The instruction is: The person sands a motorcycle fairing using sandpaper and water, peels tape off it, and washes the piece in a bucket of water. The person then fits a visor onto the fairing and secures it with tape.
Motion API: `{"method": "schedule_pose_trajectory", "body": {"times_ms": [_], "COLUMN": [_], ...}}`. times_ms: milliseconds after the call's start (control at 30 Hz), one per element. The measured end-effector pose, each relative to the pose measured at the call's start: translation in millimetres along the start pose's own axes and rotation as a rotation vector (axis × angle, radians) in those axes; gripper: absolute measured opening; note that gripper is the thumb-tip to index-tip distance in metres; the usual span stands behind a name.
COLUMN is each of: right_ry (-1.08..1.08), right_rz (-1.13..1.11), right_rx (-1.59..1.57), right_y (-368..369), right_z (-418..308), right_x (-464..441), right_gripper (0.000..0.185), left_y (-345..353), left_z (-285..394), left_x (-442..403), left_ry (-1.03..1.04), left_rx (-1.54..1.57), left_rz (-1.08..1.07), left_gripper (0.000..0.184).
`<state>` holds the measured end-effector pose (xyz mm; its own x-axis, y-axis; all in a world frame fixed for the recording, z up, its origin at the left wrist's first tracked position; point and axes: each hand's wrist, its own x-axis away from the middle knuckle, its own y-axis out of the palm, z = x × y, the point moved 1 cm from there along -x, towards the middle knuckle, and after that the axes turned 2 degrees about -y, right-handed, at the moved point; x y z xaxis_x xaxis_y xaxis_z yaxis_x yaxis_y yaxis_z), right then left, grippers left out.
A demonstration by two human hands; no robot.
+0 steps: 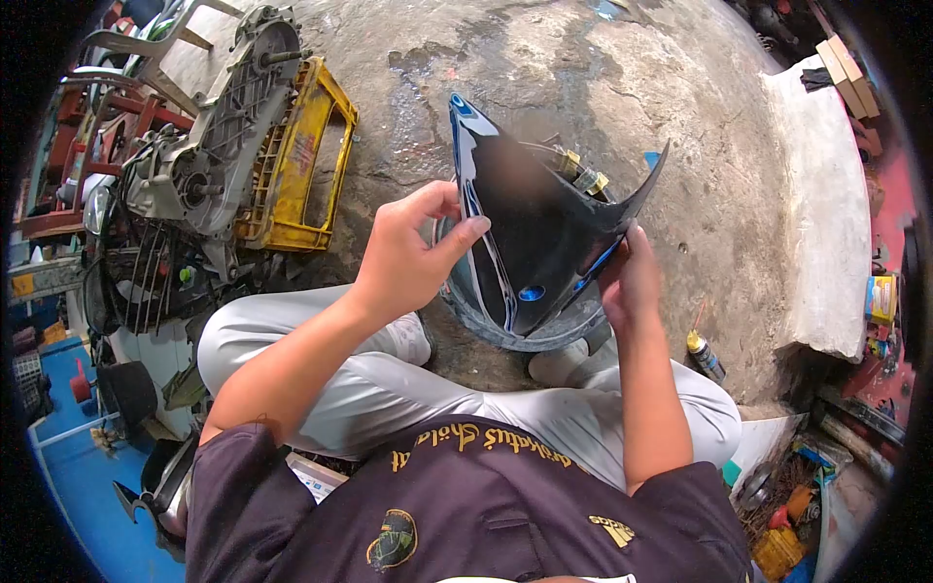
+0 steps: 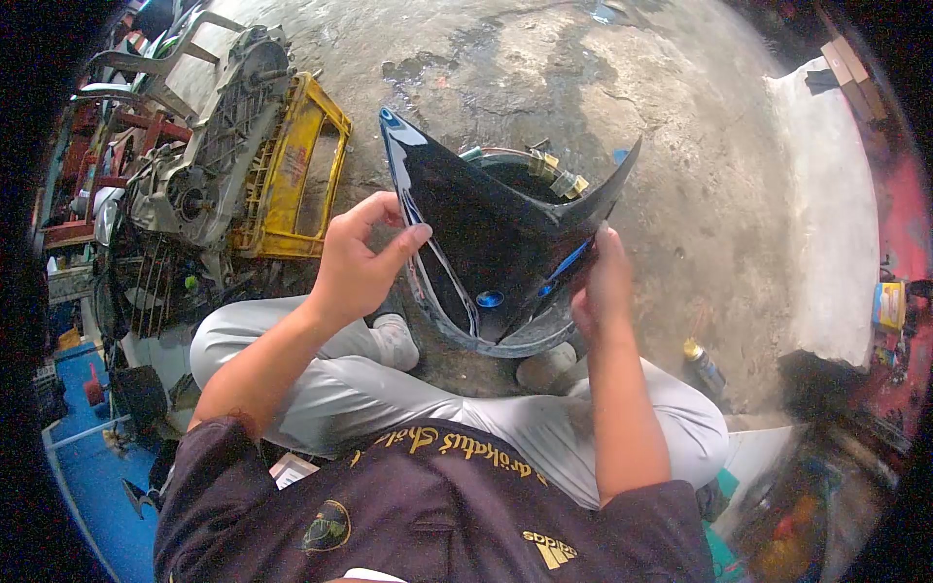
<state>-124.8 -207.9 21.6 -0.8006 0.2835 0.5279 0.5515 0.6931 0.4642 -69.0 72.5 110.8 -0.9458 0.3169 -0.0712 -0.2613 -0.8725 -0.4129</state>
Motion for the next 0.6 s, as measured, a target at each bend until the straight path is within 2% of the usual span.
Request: {"method": "schedule_pose_trajectory", "body": {"times_ms": [200,333,533,600], "right_ry": [0.103,0.094,0.165,0.210], "right_rz": [0.045,0.065,0.119,0.022], "right_rx": [0.025,-0.019,-0.168,-0.250], "right_y": [-7.6,0.3,-7.9,-13.0], "right_z": [13.5,11.5,11.9,13.9], "right_x": [-1.9,4.1,0.7,-0.6], "right_gripper": [0.038,0.040,0.042,0.040], "left_y": [1.3,8.4,18.8,21.2], "left_z": [-11.9,-19.5,-17.3,-19.0], "left_x": [0.2,2.5,14.5,16.3], "left_ry": [-0.022,-0.059,-0.220,-0.218], "left_rx": [-0.002,0.067,0.079,0.081], "left_rz": [0.030,0.039,-0.216,-0.210], "left_gripper": [0.025,0.030,0.034,0.034]}}
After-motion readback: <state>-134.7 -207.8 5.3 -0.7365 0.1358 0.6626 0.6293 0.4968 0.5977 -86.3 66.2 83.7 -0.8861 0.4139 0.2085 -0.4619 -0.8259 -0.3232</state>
